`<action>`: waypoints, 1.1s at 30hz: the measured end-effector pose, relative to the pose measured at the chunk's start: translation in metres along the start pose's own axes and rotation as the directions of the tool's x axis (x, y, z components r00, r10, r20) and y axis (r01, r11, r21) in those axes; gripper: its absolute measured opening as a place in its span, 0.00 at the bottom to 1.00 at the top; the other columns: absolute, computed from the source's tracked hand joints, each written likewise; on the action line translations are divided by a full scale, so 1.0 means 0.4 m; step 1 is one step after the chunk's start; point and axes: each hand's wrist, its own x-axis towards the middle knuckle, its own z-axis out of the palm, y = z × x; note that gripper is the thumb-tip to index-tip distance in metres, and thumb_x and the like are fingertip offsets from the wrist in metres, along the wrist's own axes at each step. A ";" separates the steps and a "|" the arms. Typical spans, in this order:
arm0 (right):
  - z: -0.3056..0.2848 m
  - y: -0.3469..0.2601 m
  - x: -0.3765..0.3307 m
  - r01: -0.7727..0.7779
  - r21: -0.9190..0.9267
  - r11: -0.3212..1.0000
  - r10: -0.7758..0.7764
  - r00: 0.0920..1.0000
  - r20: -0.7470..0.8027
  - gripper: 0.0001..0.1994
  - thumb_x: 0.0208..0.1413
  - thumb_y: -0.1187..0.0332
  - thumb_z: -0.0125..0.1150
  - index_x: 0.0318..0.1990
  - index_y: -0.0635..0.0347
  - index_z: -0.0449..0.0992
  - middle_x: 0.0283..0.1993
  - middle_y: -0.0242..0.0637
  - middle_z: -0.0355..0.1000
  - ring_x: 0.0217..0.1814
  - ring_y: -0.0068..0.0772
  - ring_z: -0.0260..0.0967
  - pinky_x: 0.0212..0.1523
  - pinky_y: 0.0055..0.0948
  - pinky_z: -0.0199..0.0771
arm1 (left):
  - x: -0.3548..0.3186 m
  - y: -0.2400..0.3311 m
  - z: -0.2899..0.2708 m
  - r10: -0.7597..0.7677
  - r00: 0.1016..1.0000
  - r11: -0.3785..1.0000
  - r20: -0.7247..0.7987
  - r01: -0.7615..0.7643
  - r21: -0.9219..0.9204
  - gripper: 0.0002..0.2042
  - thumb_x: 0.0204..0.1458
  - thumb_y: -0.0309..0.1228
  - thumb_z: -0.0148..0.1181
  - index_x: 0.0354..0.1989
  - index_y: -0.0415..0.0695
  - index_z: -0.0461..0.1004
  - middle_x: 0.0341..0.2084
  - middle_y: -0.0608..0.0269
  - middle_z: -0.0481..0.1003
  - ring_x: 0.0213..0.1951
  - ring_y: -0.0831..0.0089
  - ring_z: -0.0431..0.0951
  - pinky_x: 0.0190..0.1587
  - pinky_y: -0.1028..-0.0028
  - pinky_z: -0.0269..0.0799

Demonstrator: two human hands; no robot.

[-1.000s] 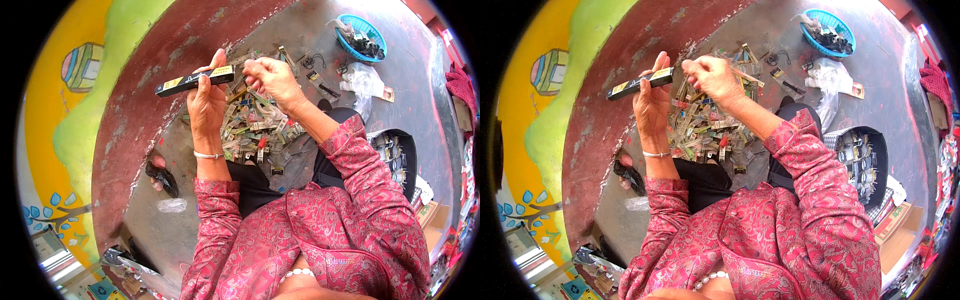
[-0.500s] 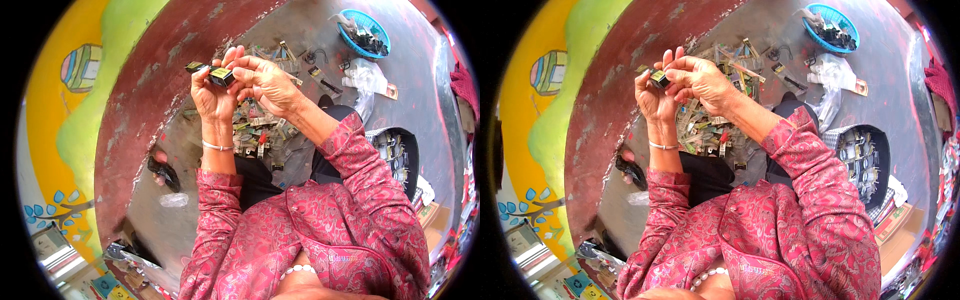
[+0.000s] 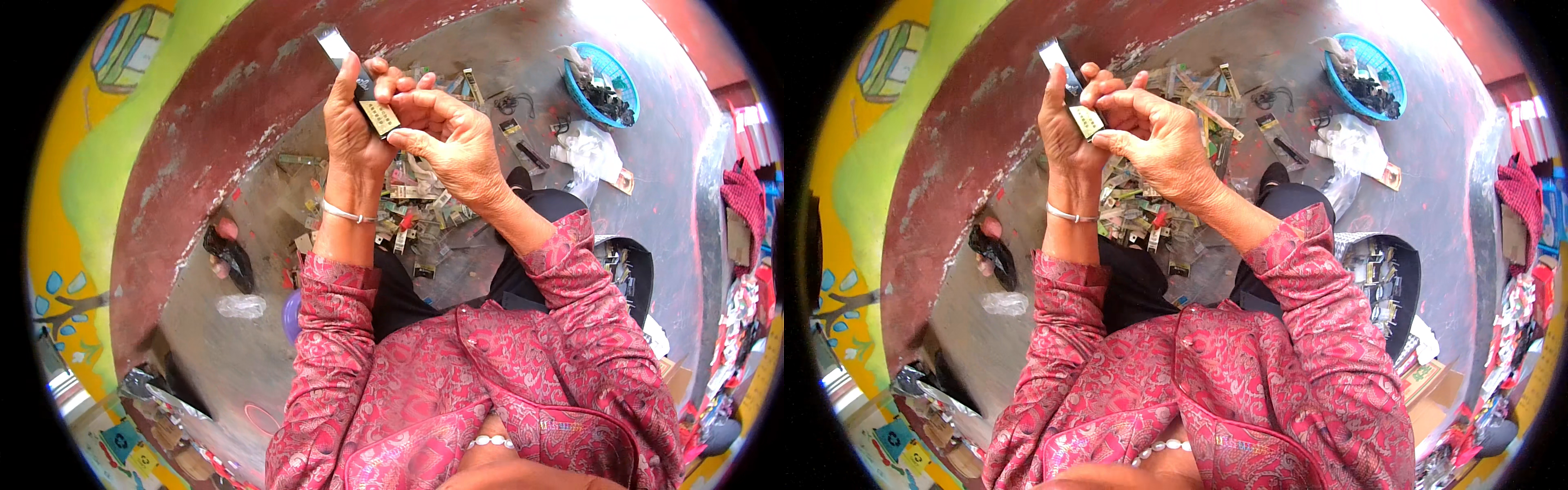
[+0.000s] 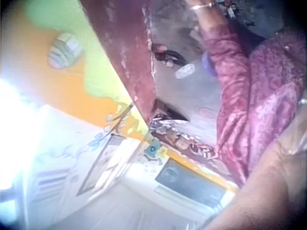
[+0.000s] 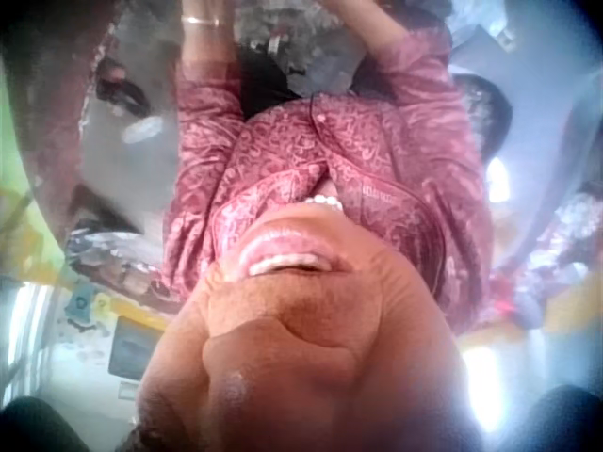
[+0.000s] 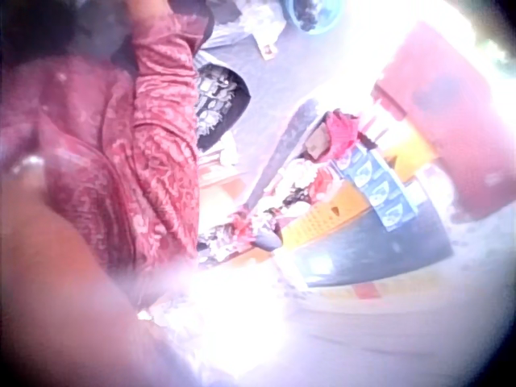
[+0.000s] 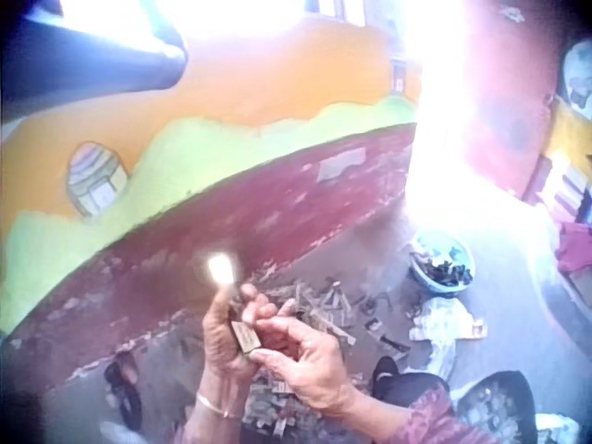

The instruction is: The person cleans a flashlight by wiping it with a white cloth and then places it into a container filled with other flashlights.

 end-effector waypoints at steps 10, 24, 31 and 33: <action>0.018 0.005 -0.001 0.235 -0.475 0.848 -0.199 0.972 0.126 0.20 0.41 0.75 0.65 0.46 0.62 0.71 0.33 0.32 0.72 0.34 0.18 0.69 0.38 0.21 0.73 | -0.019 0.034 -0.051 -0.305 0.947 0.951 0.103 0.297 0.085 0.24 0.54 0.54 0.41 0.18 0.46 0.65 0.38 0.45 0.73 0.46 0.57 0.71 0.45 0.60 0.70; 0.038 0.033 -0.006 0.449 -0.607 0.656 -0.376 0.891 0.253 0.18 0.42 0.75 0.62 0.45 0.60 0.71 0.36 0.38 0.70 0.33 0.33 0.69 0.35 0.27 0.70 | -0.032 0.006 -0.066 -0.104 0.978 0.994 0.181 0.098 0.043 0.20 0.54 0.50 0.44 0.18 0.49 0.60 0.34 0.46 0.74 0.50 0.55 0.69 0.56 0.56 0.59; 0.042 0.057 -0.008 0.563 -0.671 0.482 -0.483 0.810 0.333 0.17 0.43 0.77 0.61 0.44 0.61 0.71 0.34 0.41 0.69 0.35 0.36 0.70 0.36 0.28 0.71 | -0.043 0.009 -0.063 -0.150 0.981 0.977 0.121 0.129 0.169 0.20 0.53 0.49 0.45 0.16 0.50 0.60 0.21 0.56 0.71 0.45 0.55 0.72 0.54 0.54 0.63; 0.043 0.064 -0.007 0.584 -0.681 0.442 -0.524 0.784 0.332 0.17 0.42 0.78 0.61 0.44 0.62 0.71 0.34 0.41 0.69 0.35 0.37 0.70 0.36 0.28 0.70 | -0.047 0.005 -0.056 -0.146 0.983 0.976 0.109 0.126 0.176 0.20 0.53 0.50 0.45 0.16 0.50 0.60 0.21 0.57 0.71 0.44 0.56 0.72 0.53 0.55 0.63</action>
